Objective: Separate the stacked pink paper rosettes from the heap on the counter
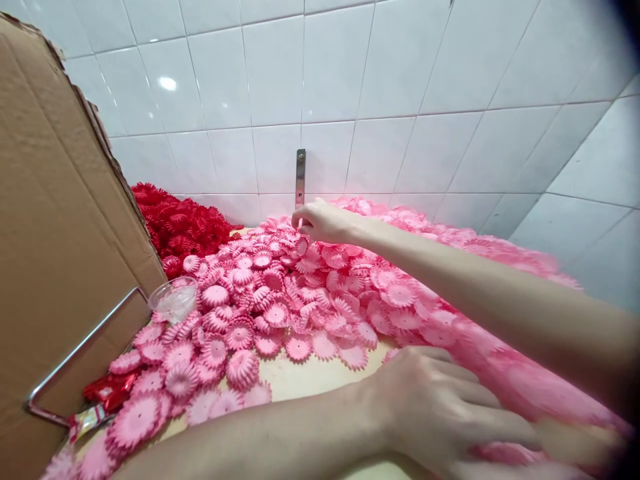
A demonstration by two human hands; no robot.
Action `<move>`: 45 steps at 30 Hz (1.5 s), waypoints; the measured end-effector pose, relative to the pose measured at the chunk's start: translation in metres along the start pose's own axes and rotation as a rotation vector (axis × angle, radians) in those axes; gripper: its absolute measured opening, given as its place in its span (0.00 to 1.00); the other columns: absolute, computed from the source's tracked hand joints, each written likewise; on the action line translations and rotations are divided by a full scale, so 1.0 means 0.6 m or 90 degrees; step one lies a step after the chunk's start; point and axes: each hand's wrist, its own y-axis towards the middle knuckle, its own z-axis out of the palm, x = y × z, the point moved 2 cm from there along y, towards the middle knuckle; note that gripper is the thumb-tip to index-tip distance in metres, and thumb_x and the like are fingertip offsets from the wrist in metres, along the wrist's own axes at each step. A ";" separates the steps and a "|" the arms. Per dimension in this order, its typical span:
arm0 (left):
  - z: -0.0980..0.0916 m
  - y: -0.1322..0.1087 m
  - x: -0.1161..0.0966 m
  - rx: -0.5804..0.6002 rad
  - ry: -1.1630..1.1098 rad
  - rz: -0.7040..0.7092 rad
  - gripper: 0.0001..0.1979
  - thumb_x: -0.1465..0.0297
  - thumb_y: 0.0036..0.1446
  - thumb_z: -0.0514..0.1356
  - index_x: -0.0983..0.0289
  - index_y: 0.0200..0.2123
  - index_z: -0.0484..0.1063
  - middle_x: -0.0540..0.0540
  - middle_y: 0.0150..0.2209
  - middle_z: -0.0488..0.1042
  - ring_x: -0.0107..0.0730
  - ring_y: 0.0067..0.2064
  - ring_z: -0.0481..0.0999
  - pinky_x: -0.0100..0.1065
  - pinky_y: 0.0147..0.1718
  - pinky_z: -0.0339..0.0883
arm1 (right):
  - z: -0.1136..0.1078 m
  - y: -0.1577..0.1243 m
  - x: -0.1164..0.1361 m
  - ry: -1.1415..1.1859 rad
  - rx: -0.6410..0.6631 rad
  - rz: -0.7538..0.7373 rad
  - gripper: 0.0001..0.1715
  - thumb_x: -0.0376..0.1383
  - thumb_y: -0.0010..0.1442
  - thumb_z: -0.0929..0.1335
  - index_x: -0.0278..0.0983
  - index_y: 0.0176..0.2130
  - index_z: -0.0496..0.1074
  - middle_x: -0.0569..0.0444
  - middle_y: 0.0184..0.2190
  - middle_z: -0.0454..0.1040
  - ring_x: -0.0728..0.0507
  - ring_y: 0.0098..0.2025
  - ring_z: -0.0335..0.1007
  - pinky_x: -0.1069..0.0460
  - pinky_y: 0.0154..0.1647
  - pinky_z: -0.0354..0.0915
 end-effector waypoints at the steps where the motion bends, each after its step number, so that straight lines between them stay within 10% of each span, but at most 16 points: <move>1: -0.001 0.000 0.000 -0.007 -0.001 0.004 0.12 0.68 0.53 0.57 0.64 0.24 0.79 0.47 0.16 0.73 0.26 0.22 0.74 0.30 0.24 0.65 | 0.000 -0.002 -0.004 -0.023 -0.008 0.007 0.13 0.25 0.57 0.66 0.30 0.41 0.76 0.41 0.37 0.76 0.42 0.36 0.72 0.49 0.34 0.66; 8: 0.010 -0.002 0.001 -0.091 -0.004 0.020 0.11 0.68 0.50 0.60 0.63 0.18 0.76 0.47 0.15 0.73 0.26 0.22 0.73 0.30 0.22 0.65 | 0.007 -0.036 0.006 -0.115 0.068 -0.052 0.21 0.22 0.52 0.68 0.36 0.45 0.76 0.46 0.44 0.76 0.43 0.42 0.71 0.50 0.37 0.64; 14: 0.003 0.002 0.001 -0.081 -0.025 0.025 0.10 0.70 0.48 0.61 0.63 0.17 0.75 0.46 0.13 0.70 0.24 0.19 0.71 0.28 0.17 0.61 | 0.031 -0.040 0.018 -0.191 0.068 -0.046 0.17 0.17 0.50 0.63 0.31 0.33 0.77 0.46 0.27 0.76 0.43 0.31 0.70 0.48 0.35 0.61; 20: 0.023 -0.003 0.009 -0.117 -0.052 0.024 0.09 0.66 0.47 0.61 0.62 0.18 0.74 0.48 0.15 0.71 0.27 0.21 0.73 0.29 0.18 0.62 | 0.011 -0.041 0.019 -0.154 -0.028 0.005 0.06 0.27 0.53 0.68 0.33 0.33 0.76 0.45 0.33 0.77 0.36 0.43 0.69 0.41 0.46 0.59; 28: 0.014 -0.007 0.008 -0.149 -0.048 0.050 0.09 0.67 0.48 0.60 0.64 0.20 0.75 0.48 0.16 0.73 0.25 0.21 0.73 0.27 0.17 0.62 | 0.027 -0.056 0.083 -0.058 0.039 -0.062 0.08 0.37 0.56 0.70 0.33 0.32 0.75 0.48 0.33 0.76 0.42 0.38 0.68 0.38 0.50 0.55; 45: 0.014 -0.002 0.010 -0.129 -0.052 0.018 0.09 0.69 0.47 0.63 0.62 0.18 0.73 0.47 0.17 0.74 0.25 0.21 0.74 0.27 0.17 0.61 | 0.059 -0.033 0.100 -0.035 -0.053 -0.037 0.08 0.27 0.51 0.65 0.31 0.32 0.73 0.47 0.28 0.74 0.45 0.30 0.66 0.51 0.31 0.57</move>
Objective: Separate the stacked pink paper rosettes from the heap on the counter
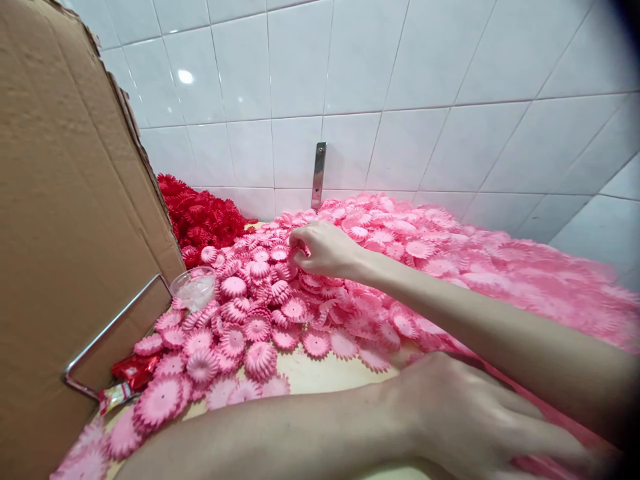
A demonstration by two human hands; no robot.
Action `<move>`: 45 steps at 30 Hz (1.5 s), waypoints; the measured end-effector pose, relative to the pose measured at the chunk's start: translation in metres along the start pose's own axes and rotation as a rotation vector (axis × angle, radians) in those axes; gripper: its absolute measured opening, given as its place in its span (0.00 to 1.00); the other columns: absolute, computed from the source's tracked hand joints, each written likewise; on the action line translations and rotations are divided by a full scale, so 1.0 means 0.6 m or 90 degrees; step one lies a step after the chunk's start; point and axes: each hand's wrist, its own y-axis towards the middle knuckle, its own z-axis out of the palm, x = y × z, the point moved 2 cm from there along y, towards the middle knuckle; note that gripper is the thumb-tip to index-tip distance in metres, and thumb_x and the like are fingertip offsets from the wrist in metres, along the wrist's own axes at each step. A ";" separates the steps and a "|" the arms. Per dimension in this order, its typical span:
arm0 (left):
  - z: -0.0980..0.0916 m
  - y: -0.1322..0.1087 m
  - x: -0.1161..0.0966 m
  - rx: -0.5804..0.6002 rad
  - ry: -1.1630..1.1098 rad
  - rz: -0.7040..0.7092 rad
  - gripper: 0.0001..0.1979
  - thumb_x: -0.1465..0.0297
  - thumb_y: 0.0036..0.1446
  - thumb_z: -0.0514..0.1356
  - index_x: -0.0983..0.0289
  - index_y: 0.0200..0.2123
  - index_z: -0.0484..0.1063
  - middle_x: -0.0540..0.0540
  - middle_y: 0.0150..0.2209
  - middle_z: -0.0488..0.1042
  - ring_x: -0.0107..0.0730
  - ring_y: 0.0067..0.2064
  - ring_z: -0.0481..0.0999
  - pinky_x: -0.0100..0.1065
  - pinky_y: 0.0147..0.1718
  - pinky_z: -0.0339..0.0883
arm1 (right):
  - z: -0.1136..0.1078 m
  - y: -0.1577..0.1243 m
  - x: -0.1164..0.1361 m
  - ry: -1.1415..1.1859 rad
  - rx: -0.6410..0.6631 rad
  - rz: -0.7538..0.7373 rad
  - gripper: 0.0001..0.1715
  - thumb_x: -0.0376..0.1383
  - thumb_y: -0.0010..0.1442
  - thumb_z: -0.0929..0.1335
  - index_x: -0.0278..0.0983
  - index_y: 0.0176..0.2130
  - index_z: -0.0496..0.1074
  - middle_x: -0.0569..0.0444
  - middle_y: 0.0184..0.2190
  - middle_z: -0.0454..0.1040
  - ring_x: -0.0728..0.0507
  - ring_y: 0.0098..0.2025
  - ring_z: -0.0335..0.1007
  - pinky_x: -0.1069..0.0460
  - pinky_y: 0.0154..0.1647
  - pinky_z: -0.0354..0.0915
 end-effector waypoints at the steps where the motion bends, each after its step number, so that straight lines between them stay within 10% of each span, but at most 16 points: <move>1: 0.001 -0.003 0.000 -0.009 -0.001 0.009 0.08 0.68 0.48 0.62 0.62 0.19 0.74 0.47 0.17 0.74 0.25 0.21 0.73 0.27 0.17 0.61 | -0.006 -0.004 -0.003 0.011 -0.010 0.007 0.07 0.26 0.51 0.65 0.31 0.31 0.73 0.47 0.29 0.75 0.45 0.31 0.66 0.51 0.31 0.59; 6: 0.014 -0.011 0.004 -0.026 0.015 -0.056 0.08 0.65 0.47 0.62 0.62 0.20 0.73 0.48 0.17 0.73 0.27 0.20 0.73 0.29 0.18 0.61 | -0.055 -0.047 -0.021 0.111 -0.048 0.054 0.05 0.29 0.52 0.65 0.32 0.31 0.72 0.48 0.31 0.76 0.46 0.32 0.69 0.52 0.30 0.64; 10: -0.006 -0.001 -0.005 -0.177 0.004 -0.207 0.13 0.64 0.53 0.57 0.63 0.20 0.71 0.48 0.13 0.68 0.27 0.18 0.71 0.30 0.21 0.65 | -0.097 -0.120 -0.045 0.221 -0.031 0.144 0.05 0.32 0.53 0.67 0.35 0.32 0.73 0.50 0.31 0.77 0.44 0.33 0.73 0.50 0.32 0.68; 21: -0.056 0.016 0.005 -0.388 -0.178 -0.560 0.12 0.64 0.55 0.64 0.62 0.36 0.64 0.51 0.33 0.70 0.27 0.33 0.70 0.29 0.33 0.66 | -0.185 -0.296 -0.102 0.251 -0.012 0.186 0.09 0.40 0.53 0.71 0.38 0.35 0.77 0.53 0.32 0.79 0.43 0.36 0.75 0.49 0.37 0.70; 45: -0.050 0.014 0.007 -0.239 -0.206 -0.471 0.02 0.72 0.57 0.62 0.62 0.31 0.72 0.54 0.33 0.74 0.33 0.37 0.74 0.35 0.40 0.68 | -0.166 -0.303 -0.141 0.632 0.346 0.040 0.11 0.37 0.61 0.69 0.31 0.36 0.77 0.53 0.29 0.76 0.51 0.31 0.69 0.54 0.36 0.65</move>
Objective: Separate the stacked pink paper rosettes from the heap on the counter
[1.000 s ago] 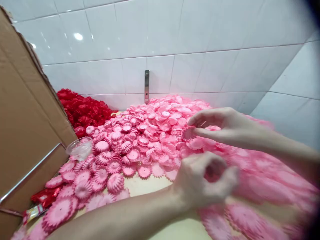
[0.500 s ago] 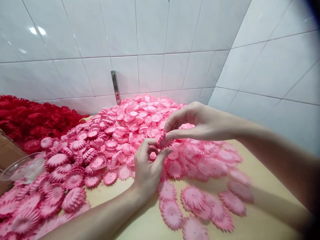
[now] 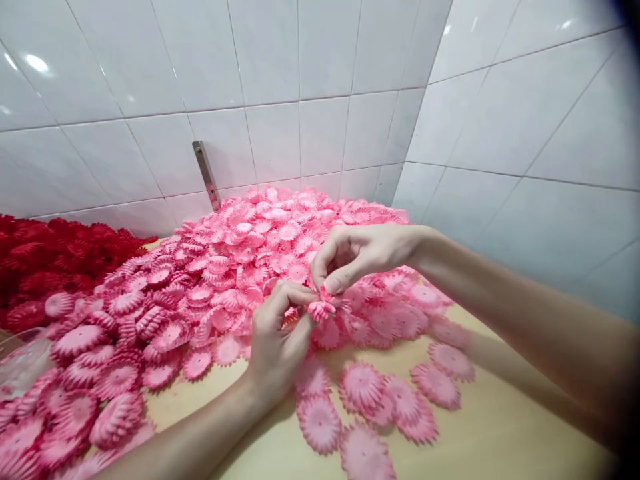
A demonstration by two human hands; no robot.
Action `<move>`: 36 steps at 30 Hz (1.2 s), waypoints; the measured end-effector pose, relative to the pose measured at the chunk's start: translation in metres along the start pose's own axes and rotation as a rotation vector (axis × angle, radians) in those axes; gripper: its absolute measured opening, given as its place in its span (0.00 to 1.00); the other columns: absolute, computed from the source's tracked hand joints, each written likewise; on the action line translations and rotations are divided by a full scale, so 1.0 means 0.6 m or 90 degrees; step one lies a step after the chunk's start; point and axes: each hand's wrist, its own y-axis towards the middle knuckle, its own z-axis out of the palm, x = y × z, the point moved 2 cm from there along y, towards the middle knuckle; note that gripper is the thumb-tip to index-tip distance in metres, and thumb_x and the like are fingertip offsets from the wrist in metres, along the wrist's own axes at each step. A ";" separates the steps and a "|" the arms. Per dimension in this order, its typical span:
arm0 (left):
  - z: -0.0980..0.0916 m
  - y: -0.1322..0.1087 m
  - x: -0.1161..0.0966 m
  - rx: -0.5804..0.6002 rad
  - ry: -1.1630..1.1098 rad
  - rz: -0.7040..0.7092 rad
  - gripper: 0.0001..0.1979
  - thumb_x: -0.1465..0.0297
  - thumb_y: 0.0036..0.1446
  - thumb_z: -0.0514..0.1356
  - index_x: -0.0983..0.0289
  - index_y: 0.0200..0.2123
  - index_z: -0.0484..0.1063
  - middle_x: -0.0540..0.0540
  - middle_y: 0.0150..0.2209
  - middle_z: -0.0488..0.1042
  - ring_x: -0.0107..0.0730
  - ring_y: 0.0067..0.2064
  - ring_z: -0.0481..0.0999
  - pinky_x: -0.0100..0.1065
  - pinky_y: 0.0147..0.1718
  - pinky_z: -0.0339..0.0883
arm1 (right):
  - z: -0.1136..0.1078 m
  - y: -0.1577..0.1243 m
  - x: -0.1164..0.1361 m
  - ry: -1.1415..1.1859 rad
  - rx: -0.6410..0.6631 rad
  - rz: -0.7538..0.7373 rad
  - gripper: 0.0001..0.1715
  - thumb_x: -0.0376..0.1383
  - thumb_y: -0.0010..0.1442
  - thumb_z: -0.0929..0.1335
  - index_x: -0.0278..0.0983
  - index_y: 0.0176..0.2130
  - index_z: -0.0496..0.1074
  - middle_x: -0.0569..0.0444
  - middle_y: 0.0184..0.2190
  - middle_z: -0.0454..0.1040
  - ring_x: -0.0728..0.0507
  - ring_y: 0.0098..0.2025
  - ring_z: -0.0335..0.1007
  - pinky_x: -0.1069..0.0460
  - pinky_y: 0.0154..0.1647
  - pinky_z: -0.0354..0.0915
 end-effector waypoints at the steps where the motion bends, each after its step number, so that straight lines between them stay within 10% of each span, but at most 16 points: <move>1: 0.000 0.001 0.000 -0.004 -0.007 -0.011 0.02 0.71 0.57 0.62 0.63 0.31 0.72 0.53 0.33 0.74 0.33 0.37 0.74 0.35 0.40 0.69 | -0.002 -0.001 0.000 -0.017 -0.019 0.006 0.11 0.38 0.60 0.69 0.31 0.36 0.77 0.53 0.29 0.76 0.51 0.30 0.69 0.54 0.35 0.65; 7: 0.003 0.006 -0.002 -0.025 -0.110 -0.105 0.10 0.65 0.54 0.65 0.63 0.35 0.71 0.53 0.34 0.75 0.31 0.36 0.76 0.31 0.36 0.72 | -0.016 -0.017 0.018 -0.235 -0.240 0.057 0.14 0.42 0.60 0.68 0.32 0.37 0.77 0.53 0.29 0.75 0.51 0.28 0.65 0.55 0.27 0.60; 20: 0.007 0.012 0.004 -0.059 -0.188 -0.192 0.20 0.71 0.49 0.68 0.64 0.47 0.71 0.56 0.42 0.79 0.35 0.45 0.79 0.36 0.46 0.72 | -0.003 -0.015 0.030 -0.307 -0.203 0.063 0.13 0.37 0.59 0.68 0.34 0.42 0.76 0.49 0.37 0.79 0.47 0.36 0.73 0.53 0.34 0.67; 36: -0.001 0.011 0.014 -0.082 -0.119 -0.235 0.11 0.67 0.54 0.64 0.67 0.24 0.71 0.50 0.24 0.74 0.26 0.28 0.75 0.26 0.33 0.70 | -0.013 -0.027 0.030 -0.318 -0.190 0.133 0.13 0.40 0.59 0.67 0.36 0.41 0.77 0.52 0.36 0.78 0.46 0.35 0.73 0.53 0.32 0.65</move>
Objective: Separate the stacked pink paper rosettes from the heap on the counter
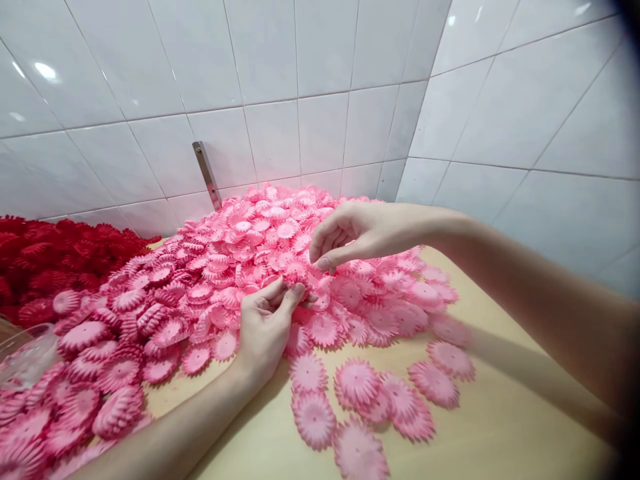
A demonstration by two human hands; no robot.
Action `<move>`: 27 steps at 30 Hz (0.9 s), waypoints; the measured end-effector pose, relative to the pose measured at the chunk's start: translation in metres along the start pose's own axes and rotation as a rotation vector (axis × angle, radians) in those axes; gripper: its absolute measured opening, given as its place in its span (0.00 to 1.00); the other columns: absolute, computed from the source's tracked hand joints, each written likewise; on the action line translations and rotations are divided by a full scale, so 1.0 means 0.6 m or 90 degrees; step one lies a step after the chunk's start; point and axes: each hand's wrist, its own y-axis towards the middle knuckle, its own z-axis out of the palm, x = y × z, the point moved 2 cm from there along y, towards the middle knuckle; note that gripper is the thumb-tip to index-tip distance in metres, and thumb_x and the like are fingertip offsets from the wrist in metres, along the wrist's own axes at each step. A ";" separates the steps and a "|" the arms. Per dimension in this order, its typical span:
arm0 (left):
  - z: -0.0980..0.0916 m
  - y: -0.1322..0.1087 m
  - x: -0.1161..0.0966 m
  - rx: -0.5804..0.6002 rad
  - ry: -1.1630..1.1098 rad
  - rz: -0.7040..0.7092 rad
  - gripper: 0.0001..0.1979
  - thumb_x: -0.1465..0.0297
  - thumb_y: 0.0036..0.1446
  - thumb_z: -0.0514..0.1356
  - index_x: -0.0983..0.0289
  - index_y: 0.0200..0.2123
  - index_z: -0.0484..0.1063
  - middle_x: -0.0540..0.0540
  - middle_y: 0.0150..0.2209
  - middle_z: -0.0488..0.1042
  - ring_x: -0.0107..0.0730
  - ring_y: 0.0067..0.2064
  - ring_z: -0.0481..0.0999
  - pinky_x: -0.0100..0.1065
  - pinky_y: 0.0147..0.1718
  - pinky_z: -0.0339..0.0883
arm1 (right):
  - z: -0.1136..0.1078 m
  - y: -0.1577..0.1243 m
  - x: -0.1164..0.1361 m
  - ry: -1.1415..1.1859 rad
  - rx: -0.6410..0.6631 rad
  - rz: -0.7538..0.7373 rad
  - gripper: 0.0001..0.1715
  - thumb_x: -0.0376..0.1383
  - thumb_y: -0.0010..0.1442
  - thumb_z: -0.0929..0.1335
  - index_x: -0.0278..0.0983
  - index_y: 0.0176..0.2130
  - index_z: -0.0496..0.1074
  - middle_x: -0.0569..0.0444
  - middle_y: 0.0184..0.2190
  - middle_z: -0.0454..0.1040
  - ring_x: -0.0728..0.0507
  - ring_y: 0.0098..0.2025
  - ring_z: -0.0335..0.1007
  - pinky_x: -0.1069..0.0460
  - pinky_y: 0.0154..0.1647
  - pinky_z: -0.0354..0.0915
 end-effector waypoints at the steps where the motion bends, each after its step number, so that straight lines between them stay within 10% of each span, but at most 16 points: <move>1: 0.001 0.000 0.001 0.001 -0.009 -0.006 0.11 0.67 0.54 0.64 0.67 0.24 0.71 0.50 0.24 0.74 0.27 0.28 0.76 0.27 0.33 0.70 | 0.002 0.001 0.000 0.000 0.010 -0.006 0.13 0.40 0.59 0.67 0.36 0.41 0.77 0.52 0.35 0.78 0.46 0.35 0.72 0.53 0.31 0.64; 14: -0.006 0.007 0.011 -0.031 -0.039 0.014 0.17 0.63 0.54 0.64 0.65 0.20 0.65 0.45 0.19 0.62 0.20 0.21 0.60 0.25 0.24 0.66 | 0.025 0.019 -0.006 -0.019 0.045 -0.029 0.15 0.45 0.58 0.68 0.38 0.39 0.78 0.53 0.33 0.78 0.48 0.31 0.71 0.54 0.29 0.64; 27: 0.000 0.004 0.003 0.024 -0.013 0.050 0.11 0.64 0.57 0.62 0.66 0.28 0.72 0.48 0.23 0.69 0.22 0.25 0.68 0.26 0.30 0.69 | 0.023 0.019 -0.010 0.045 0.034 -0.038 0.17 0.46 0.58 0.69 0.36 0.38 0.78 0.55 0.26 0.73 0.50 0.27 0.64 0.55 0.23 0.57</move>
